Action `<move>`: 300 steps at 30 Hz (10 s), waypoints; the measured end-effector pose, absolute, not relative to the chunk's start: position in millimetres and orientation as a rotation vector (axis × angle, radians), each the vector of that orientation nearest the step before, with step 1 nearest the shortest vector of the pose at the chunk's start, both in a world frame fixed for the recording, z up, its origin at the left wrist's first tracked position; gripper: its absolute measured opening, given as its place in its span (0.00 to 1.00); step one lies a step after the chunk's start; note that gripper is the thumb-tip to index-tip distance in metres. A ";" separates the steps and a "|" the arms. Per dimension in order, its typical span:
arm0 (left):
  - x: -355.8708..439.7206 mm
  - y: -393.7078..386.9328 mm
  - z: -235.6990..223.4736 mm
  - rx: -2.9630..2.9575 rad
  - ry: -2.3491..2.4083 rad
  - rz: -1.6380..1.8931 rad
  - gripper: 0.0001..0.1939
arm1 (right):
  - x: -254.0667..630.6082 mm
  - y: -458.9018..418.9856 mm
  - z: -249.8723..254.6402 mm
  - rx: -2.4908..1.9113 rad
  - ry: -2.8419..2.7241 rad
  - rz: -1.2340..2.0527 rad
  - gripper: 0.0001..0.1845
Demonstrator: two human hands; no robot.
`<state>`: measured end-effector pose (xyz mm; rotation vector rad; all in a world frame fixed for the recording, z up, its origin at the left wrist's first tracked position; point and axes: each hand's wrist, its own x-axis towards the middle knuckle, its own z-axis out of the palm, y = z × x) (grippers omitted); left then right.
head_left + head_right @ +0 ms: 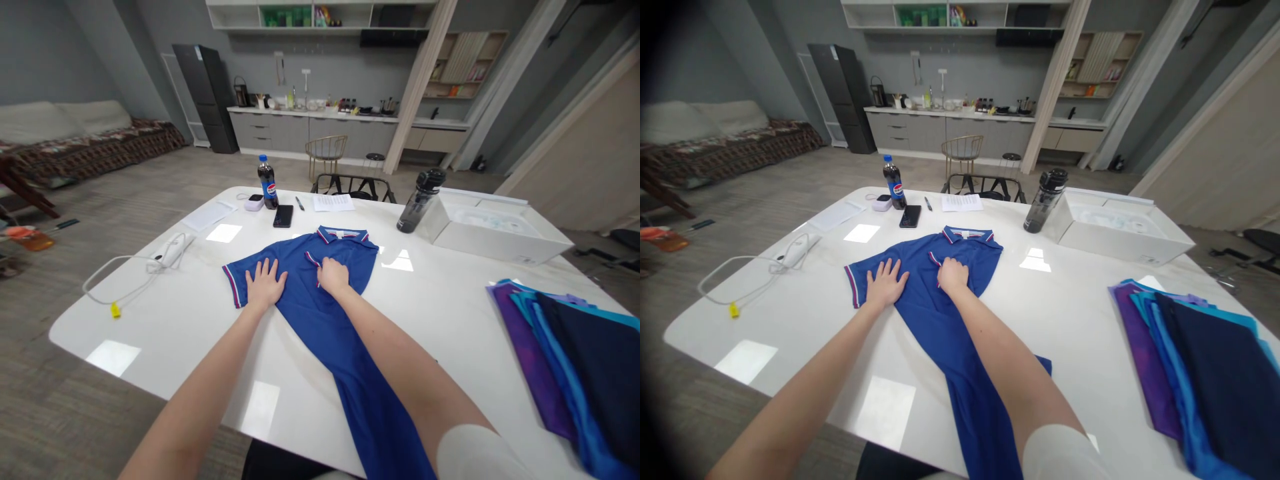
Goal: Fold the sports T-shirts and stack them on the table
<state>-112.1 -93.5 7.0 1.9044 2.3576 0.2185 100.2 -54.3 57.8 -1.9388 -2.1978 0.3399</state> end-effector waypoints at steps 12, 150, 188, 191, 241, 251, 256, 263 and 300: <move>-113.6 -92.9 7.6 1.923 2.341 0.135 0.40 | 461.9 -101.6 49.4 -2.349 -1.097 0.506 0.18; -21.0 -241.0 26.9 2.528 1.725 0.289 0.36 | 350.0 -318.2 37.6 -1.866 -2.196 0.195 0.33; -123.9 -31.9 11.5 2.009 2.281 0.064 0.42 | 420.6 -135.5 48.1 -2.626 -1.725 -0.252 0.43; -113.3 -26.4 14.9 2.126 2.237 0.106 0.41 | 419.7 -124.3 49.3 -2.453 -1.854 -0.207 0.39; 16.5 113.4 10.6 2.218 2.072 0.126 0.40 | 358.2 82.6 11.6 -2.228 -2.098 0.169 0.37; 46.8 62.4 13.5 2.435 1.669 0.074 0.36 | 301.2 28.2 15.1 -2.095 -2.247 0.288 0.38; 6.7 38.4 21.2 2.349 1.929 0.132 0.37 | 354.2 6.2 21.3 -2.312 -2.048 0.222 0.40; 65.8 -28.3 22.3 2.432 1.671 0.158 0.35 | 269.5 -46.7 15.5 -1.939 -2.314 0.276 0.38; 7.4 -214.5 29.8 2.541 1.555 0.085 0.34 | 335.9 -239.1 30.4 -2.109 -2.262 0.182 0.38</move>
